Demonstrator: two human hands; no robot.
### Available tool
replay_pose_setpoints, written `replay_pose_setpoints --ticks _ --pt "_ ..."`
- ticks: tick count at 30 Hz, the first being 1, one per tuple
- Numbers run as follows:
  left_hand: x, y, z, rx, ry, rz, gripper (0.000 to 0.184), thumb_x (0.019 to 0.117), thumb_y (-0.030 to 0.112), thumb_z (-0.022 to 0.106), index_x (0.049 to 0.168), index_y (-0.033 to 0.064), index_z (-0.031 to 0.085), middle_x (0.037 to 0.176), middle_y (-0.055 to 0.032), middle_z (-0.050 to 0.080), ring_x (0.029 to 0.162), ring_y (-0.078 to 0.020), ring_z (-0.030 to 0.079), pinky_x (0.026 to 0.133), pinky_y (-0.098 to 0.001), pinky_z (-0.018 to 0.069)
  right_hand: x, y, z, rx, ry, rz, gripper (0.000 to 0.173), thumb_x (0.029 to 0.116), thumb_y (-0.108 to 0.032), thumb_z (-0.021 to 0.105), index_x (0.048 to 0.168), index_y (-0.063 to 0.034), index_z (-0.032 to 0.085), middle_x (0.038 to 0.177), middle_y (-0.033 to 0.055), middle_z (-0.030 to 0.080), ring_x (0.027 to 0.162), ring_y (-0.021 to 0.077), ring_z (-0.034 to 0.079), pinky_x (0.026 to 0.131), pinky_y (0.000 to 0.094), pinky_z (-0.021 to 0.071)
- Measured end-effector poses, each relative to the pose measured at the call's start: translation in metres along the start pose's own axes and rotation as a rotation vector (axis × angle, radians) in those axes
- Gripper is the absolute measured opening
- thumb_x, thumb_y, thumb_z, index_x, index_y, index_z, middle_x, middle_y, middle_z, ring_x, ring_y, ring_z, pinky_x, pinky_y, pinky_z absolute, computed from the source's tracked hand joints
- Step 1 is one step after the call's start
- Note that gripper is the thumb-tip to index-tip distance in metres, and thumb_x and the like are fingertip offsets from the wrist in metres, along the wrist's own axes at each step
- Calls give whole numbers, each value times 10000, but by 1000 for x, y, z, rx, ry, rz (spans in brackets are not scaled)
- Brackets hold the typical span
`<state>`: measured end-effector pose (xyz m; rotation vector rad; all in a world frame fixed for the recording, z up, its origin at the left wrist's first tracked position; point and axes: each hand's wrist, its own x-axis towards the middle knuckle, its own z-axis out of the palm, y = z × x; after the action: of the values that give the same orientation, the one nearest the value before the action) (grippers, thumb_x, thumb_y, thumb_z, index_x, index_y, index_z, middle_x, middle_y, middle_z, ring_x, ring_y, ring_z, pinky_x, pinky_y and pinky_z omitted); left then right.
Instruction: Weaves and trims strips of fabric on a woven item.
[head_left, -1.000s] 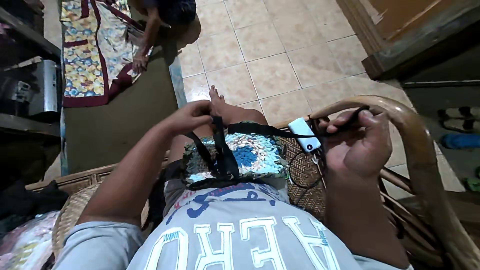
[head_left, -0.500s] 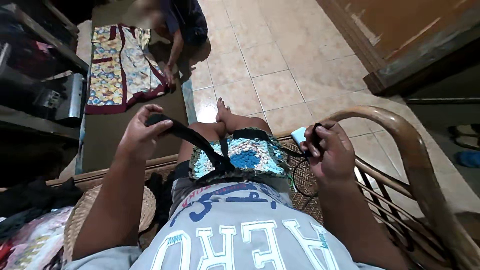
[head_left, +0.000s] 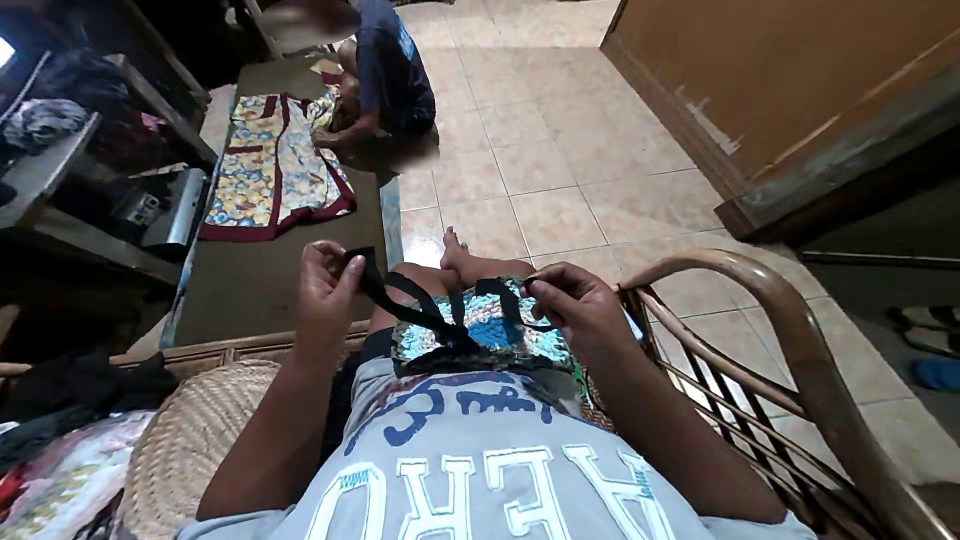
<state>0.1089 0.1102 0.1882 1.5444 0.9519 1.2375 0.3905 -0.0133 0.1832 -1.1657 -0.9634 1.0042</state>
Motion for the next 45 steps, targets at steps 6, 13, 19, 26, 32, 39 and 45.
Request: replay_pose_setpoints --ticks 6,13,19,26,32,39,45 --pt "-19 -9 27 -102 -238 -166 150 1004 50 585 1141 108 598 977 21 676 796 -65 666 721 -270 596 -1 9 11 62 -57 108 103 999 -30 567 986 -71 661 879 21 700 635 39 604 591 178 526" --pt "-3 0 12 -210 -234 -98 219 1003 18 546 1141 77 707 1053 28 728 901 -75 699 820 -290 609 -3 12 12 31 -63 137 114 1027 -39 521 1004 -72 628 884 20 699 624 34 596 576 168 511" --pt "9 4 -7 -130 -90 36 219 956 -5 608 1126 92 706 1031 69 730 915 -55 695 847 -274 601 -2 21 8 61 -66 120 100 1019 -56 525 1009 -81 621 872 21 705 613 22 596 553 152 498" --pt "8 -12 -15 -75 -24 -14 403 929 25 666 1322 56 581 1080 28 697 926 -79 697 831 -294 613 -2 25 4 43 -34 143 102 1021 -49 529 1011 -75 628 882 21 704 629 31 609 557 160 507" --pt "-16 -10 23 -212 -282 -389 533 1005 54 576 1499 134 391 981 -45 708 830 -135 718 778 -336 623 3 16 17 -16 -106 81 82 970 -39 589 984 -97 646 832 -29 667 628 15 588 558 163 503" --pt "-25 -11 46 -304 -424 -511 478 1048 60 504 1510 104 390 1002 -119 717 831 -183 732 803 -360 625 3 20 23 -155 -220 -75 56 946 -56 645 986 -63 684 862 -29 678 652 13 583 584 170 502" --pt "-27 -11 49 -294 -429 -527 454 1074 68 443 1522 106 379 988 -108 706 801 -166 725 786 -340 621 0 24 27 -195 -215 -50 53 942 -43 665 982 -63 692 844 -27 678 633 11 572 582 165 500"
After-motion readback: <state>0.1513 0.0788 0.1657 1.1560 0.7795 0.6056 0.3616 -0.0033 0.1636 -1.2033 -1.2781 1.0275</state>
